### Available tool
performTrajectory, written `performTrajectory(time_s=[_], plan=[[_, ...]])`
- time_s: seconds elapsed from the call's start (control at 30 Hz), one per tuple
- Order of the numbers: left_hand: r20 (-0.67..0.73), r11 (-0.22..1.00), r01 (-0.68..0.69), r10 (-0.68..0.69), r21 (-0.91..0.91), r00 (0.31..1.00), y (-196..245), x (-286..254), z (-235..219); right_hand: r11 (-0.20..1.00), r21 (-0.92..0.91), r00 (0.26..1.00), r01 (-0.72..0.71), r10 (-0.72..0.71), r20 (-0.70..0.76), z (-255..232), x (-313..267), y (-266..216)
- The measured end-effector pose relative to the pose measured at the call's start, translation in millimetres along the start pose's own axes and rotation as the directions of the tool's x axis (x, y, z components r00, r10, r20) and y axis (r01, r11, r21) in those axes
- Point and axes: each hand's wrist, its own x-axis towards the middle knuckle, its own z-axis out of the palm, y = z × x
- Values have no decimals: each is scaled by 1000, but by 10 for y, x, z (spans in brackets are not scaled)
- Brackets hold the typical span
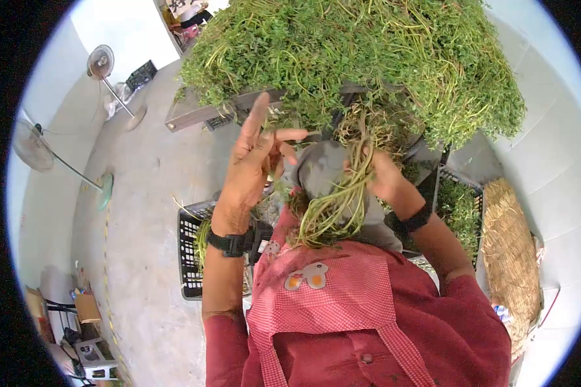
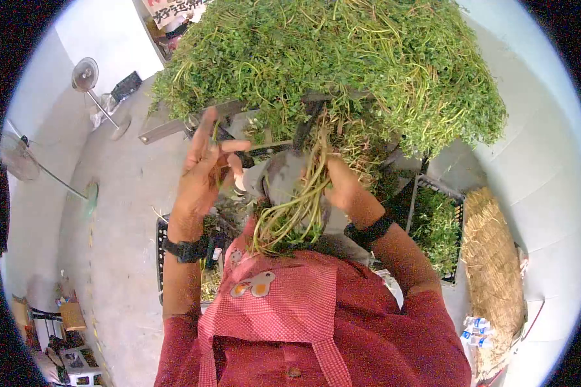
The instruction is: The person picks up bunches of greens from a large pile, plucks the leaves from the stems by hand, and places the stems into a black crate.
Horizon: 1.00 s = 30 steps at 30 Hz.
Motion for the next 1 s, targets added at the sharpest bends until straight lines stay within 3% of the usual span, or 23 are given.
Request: performTrajectory(time_s=[0.03, 0.13, 0.17, 0.2, 0.27, 0.3, 0.37, 0.43, 0.47, 0.5, 0.53, 0.57, 0.6, 0.67, 0.7, 0.73, 0.8, 0.87, 0.93, 0.97, 1.0], plan=[[20, 1000, -12, 11, 14, 1000, 80, -43, 45, 983, 102, 975, -154, 167, -147, 0, 15, 96], [86, 996, -49, 43, 70, 995, 42, -157, 121, 992, 121, 996, -35, 45, -81, -99, 58, 316], [65, 994, -4, -3, 107, 998, 14, -202, 181, 998, -15, 989, -53, 50, -140, -48, -13, 221], [44, 989, 41, -48, 144, 998, -11, -234, 211, 999, -11, 989, -49, 47, -140, -117, -16, 204], [69, 990, 86, -94, 110, 993, -166, -254, 150, 928, -357, 974, -104, 23, -226, -294, 0, 163], [75, 993, 85, -91, 81, 993, -280, -256, 106, 853, -469, 926, -229, 41, -376, -223, -12, 107], [10, 991, 132, -132, -7, 991, -342, -314, 159, 811, -563, 949, -157, -34, -314, -215, 10, 151], [-2, 983, 162, -162, -82, 987, -386, -328, 154, 716, -698, 987, 16, -123, -104, -257, 92, 286], [-17, 972, 180, -184, -150, 983, -404, -343, 144, 723, -691, 987, 9, -119, -112, -354, 230, 463], [-72, 959, 183, -203, -215, 977, -432, -356, 135, 305, -938, 871, 167, -491, -5, -454, 409, 662], [-74, 960, 186, -205, -209, 976, -432, -371, 121, -207, -967, 651, 150, -715, 255, -494, 527, 757], [-67, 943, 181, -208, -280, 976, -423, -396, 104, 69, -985, 827, 161, -554, 96, -441, 451, 599], [-60, 921, 172, -205, -351, 977, -412, -413, 88, 70, -983, 826, 167, -555, 101, -299, 325, 418], [-37, 889, 170, -204, -426, 978, -409, -429, 76, 636, -769, 900, -60, -299, -318, -104, 34, 199], [-64, 819, 143, -213, -555, 975, -427, -427, 87, 732, -680, 841, 25, -383, -382, -153, 18, 296], [-88, 731, 112, -230, -673, 969, -455, -426, 104, 736, -677, 837, 13, -379, -395, -227, 14, 365], [-22, 658, 139, -230, -740, 973, -516, -425, 85, 735, -672, 854, 93, -406, -326, -369, -2, 442], [98, 510, 175, -174, -843, 980, -577, -413, 83, 690, -721, 837, 61, -429, -340, -437, -14, 481], [72, 567, 176, -200, -805, 977, -568, -424, 43, 432, -888, 824, 156, -552, -124, -418, 9, 442], [54, 635, 174, -203, -752, 978, -566, -412, 19, 312, -896, 749, 316, -662, 34, -313, 60, 442], [38, 697, 179, -212, -694, 976, -572, -416, -3, 324, -893, 758, 313, -652, 29, -114, 31, 388]])
